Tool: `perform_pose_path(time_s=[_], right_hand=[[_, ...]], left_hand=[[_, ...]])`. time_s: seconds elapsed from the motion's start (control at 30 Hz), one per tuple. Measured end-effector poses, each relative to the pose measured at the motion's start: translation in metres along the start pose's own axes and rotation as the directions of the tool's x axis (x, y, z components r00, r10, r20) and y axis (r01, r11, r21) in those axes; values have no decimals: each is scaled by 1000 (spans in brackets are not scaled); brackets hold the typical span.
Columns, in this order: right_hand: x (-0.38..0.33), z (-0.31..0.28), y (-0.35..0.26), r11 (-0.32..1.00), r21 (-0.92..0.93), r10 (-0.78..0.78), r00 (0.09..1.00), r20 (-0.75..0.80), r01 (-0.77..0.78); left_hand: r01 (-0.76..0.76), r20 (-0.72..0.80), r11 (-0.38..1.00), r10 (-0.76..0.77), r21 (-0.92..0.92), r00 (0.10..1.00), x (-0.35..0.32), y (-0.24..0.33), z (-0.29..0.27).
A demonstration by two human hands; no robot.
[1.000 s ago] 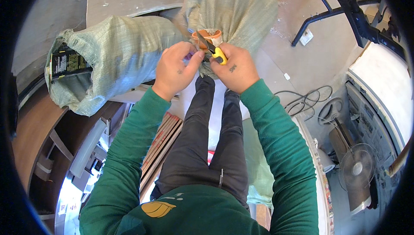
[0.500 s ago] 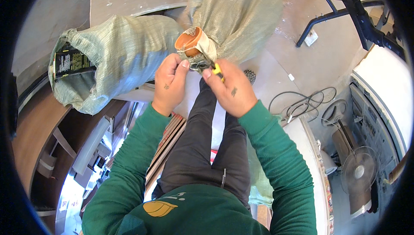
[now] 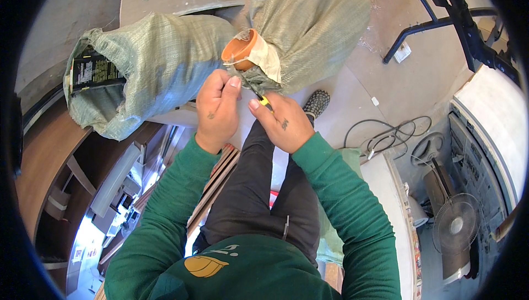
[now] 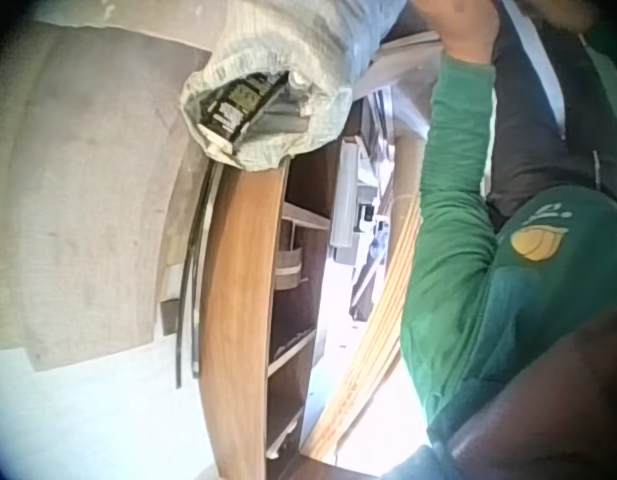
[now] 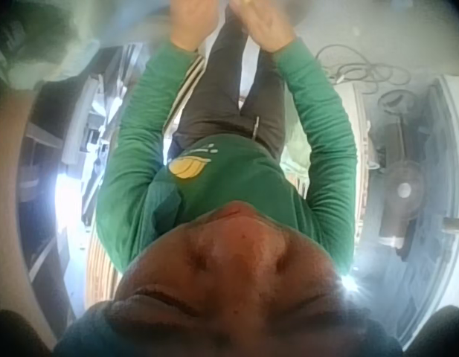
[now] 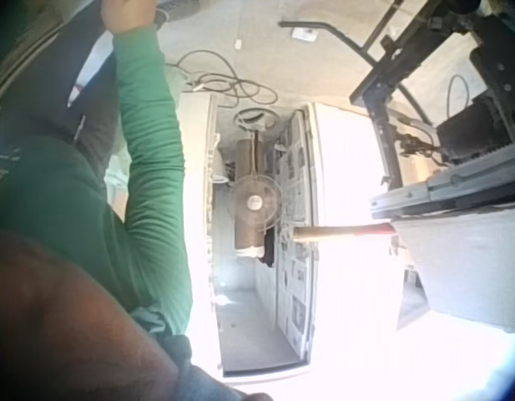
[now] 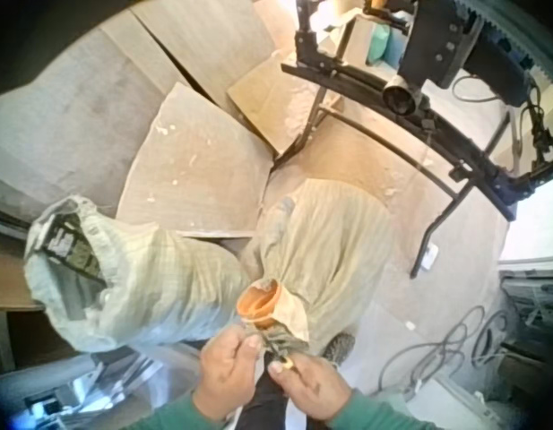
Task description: The person uses a utility knife to cut open a large bag and removes an orange pipe.
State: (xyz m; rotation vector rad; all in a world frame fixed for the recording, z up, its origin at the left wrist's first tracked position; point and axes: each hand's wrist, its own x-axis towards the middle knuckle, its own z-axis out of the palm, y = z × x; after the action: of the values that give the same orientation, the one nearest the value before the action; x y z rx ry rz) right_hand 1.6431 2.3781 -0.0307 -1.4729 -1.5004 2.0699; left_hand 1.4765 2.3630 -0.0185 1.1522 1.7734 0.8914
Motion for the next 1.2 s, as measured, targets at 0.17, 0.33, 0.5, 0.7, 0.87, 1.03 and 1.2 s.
perform_pose_path(time_s=[0.17, 0.33, 0.5, 0.7, 0.87, 1.03, 1.2], right_hand=[[-34, -1, 24, 992, -35, 119, 992, 38, -118], [-19, 0, -6, 1000, -5, 13, 1000, 4, -13], [5, 1, -16, 1000, -10, -14, 999, 53, 15], [-27, -6, 19, 978, -184, 122, 983, 136, -96], [-20, 2, -14, 995, -97, -10, 991, 136, 23], [-13, -4, 9, 966, -249, 124, 976, 181, -76], [-57, -29, 29, 941, 130, 314, 949, 15, -314]], left_hand=[[26, -25, 999, -25, 41, 999, -3, 0, -14], [16, -4, 999, -15, 48, 1000, -9, 3, -14], [-5, -26, 999, 6, 47, 1000, -13, 5, -12], [36, -113, 999, -32, 31, 993, -27, -4, -25], [68, -59, 998, -68, -1, 996, -40, -7, -20], [7, -113, 1000, -7, 1, 994, -37, 2, -26], [-72, -83, 995, 77, 70, 994, -39, 13, -36]])
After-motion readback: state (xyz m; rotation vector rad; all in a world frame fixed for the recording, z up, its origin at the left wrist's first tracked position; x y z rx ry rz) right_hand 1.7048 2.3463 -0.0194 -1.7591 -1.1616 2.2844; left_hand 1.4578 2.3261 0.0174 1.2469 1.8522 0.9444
